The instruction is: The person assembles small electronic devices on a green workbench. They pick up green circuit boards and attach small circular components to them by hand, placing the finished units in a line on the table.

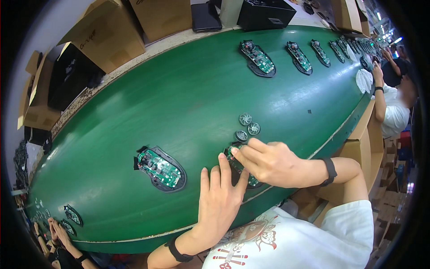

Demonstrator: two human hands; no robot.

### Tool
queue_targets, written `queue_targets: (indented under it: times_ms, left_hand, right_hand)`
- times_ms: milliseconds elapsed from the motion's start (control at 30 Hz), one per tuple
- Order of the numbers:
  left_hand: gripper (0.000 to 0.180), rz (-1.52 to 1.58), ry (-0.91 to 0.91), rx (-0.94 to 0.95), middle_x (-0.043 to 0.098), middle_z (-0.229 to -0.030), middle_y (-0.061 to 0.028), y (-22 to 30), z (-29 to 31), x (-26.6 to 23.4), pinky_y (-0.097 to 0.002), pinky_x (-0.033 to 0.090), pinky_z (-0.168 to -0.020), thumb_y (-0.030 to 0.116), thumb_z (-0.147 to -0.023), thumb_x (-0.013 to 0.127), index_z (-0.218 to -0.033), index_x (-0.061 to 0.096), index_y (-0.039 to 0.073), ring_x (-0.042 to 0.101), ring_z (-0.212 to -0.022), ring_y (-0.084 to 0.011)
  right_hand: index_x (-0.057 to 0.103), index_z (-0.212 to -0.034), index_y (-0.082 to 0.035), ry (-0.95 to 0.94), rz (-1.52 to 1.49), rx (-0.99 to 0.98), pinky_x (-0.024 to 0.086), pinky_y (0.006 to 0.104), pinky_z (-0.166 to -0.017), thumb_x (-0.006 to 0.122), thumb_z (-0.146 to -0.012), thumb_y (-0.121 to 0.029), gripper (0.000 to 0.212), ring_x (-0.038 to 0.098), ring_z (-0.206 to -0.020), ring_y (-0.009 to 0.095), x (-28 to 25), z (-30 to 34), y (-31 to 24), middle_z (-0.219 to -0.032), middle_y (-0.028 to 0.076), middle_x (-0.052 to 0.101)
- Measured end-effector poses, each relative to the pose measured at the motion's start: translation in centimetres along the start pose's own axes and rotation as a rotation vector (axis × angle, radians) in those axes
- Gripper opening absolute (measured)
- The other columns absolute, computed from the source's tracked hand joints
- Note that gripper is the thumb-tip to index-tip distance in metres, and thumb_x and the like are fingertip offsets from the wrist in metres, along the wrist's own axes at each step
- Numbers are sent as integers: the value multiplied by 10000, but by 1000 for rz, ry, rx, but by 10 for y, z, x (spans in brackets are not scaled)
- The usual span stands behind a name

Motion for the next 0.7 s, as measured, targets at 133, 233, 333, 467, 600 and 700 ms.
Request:
queue_targets:
  times_ms: [133, 233, 333, 467, 600, 700]
  left_hand:
    - [437, 21, 24, 14, 499, -1353, -305, 5, -3, 1, -530, 480, -995, 118, -860, 611, -1292, 662, 159, 587, -1053, -327]
    - [467, 36, 20, 1, 482, -1383, -289, 5, -3, 3, -551, 461, -1010, 133, -844, 649, -1308, 645, 182, 576, -1091, -339]
    - [562, 82, 23, -7, 457, -1429, -245, -2, -4, -4, -567, 424, -1037, 212, -737, 793, -1281, 654, 233, 534, -1183, -363]
    - [622, 212, -42, 54, 446, -1459, -220, -11, -7, -2, -616, 394, -1052, 219, -738, 810, -1324, 607, 260, 509, -1251, -359]
    - [558, 119, -52, 67, 454, -1437, -229, -12, -7, -5, -616, 388, -1059, 179, -793, 731, -1331, 609, 262, 530, -1181, -340]
    - [584, 13, -81, 45, 482, -1399, -223, -10, -4, -4, -611, 388, -1060, 175, -789, 720, -1348, 603, 298, 538, -1115, -327]
  right_hand:
    - [656, -1161, 116, 100, 46, 58, 453, 236, -446, 684, -742, -89, 467, 600, -838, 145, 3, 30, -7, -1007, 89, 630]
    - [624, -1227, 92, 61, 88, 108, 463, 238, -467, 676, -772, -101, 497, 592, -861, 150, -1, 27, -3, -995, 84, 612]
    - [612, -1246, 75, 42, -20, 145, 483, 244, -504, 664, -786, -107, 497, 580, -910, 161, 5, 10, 6, -1010, 77, 598]
    - [636, -1227, 27, 33, -41, 164, 511, 259, -542, 671, -771, -93, 472, 579, -923, 169, -5, 18, 3, -1061, 63, 603]
    - [688, -1155, -14, 99, -124, 208, 522, 277, -538, 730, -698, -64, 462, 586, -801, 177, -18, 36, 9, -1010, 46, 634]
    - [736, -1030, -43, 188, -146, 312, 502, 288, -501, 789, -662, -66, 372, 568, -694, 168, -21, 49, 22, -865, 13, 642]
Point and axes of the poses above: each hand's wrist, its own z-axis away from the middle knuckle, its own x-axis out of the palm, y = z × x, the point moved 9 cm from there along -z, towards the middle knuckle
